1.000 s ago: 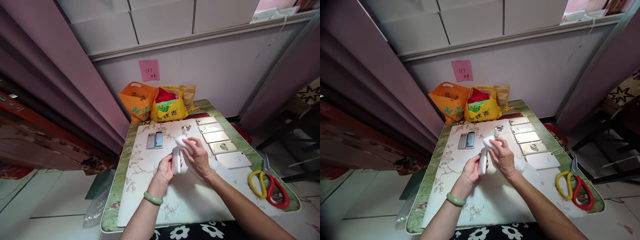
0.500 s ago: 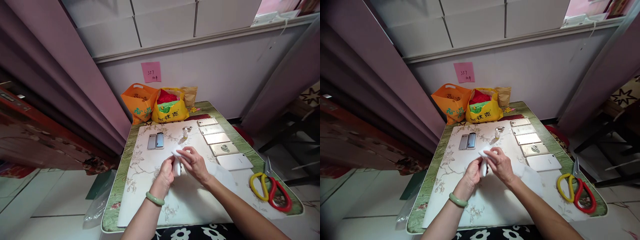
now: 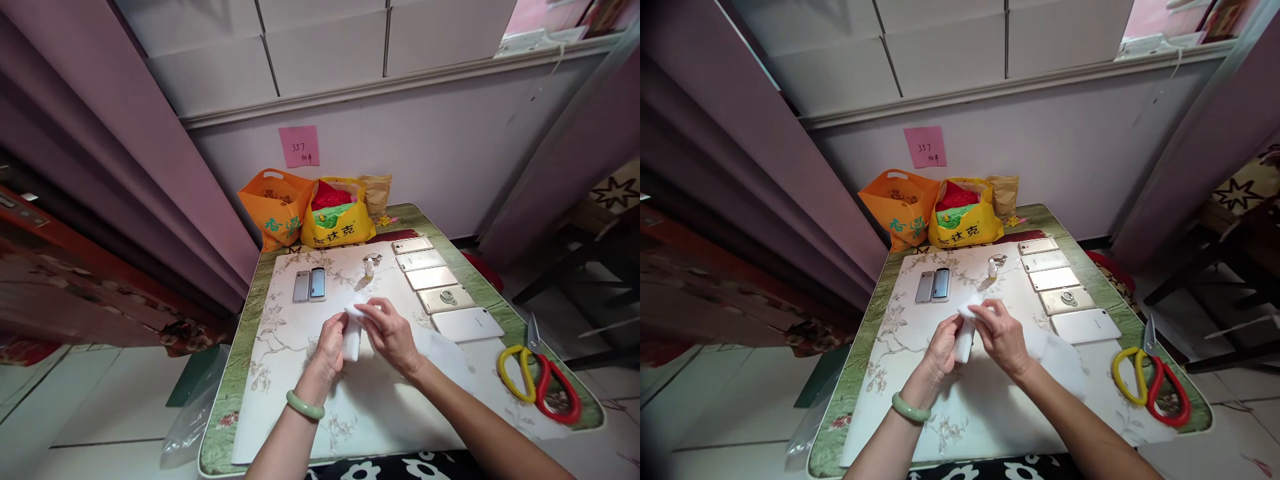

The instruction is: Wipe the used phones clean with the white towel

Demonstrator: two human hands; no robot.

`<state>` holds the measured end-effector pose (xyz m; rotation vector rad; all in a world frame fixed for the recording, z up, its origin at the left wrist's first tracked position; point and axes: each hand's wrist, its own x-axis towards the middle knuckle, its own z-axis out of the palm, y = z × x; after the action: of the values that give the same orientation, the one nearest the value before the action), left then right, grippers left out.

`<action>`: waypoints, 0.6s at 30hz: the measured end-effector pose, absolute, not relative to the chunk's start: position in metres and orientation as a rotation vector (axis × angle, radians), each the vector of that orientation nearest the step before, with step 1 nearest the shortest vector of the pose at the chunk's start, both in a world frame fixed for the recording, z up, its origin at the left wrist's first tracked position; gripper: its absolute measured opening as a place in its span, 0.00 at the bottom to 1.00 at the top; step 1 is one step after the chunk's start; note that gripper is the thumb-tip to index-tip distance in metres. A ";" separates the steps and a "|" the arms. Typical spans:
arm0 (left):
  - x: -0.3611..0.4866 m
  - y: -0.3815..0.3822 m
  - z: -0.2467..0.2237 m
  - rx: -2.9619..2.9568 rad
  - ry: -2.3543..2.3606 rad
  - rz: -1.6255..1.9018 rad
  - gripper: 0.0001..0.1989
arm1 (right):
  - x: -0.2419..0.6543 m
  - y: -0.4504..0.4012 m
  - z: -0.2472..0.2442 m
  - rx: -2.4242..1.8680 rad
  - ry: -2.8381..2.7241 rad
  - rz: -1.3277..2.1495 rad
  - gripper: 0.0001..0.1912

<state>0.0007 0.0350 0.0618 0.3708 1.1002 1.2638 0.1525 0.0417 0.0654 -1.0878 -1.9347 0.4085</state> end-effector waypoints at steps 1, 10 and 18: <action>0.002 0.034 0.065 0.420 1.121 1.217 0.15 | 0.156 0.051 0.071 -1.103 -1.904 0.478 0.15; -0.009 0.028 0.089 0.523 1.012 0.898 0.15 | 0.168 0.076 0.096 -0.999 -1.637 1.477 0.25; -0.006 0.039 0.086 0.183 0.912 0.912 0.18 | 0.161 0.070 0.062 -1.166 -1.626 1.587 0.23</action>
<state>-0.0060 0.0388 0.0861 0.1832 0.9125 0.9122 0.1611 0.0697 0.0625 -1.1662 -1.6258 1.5868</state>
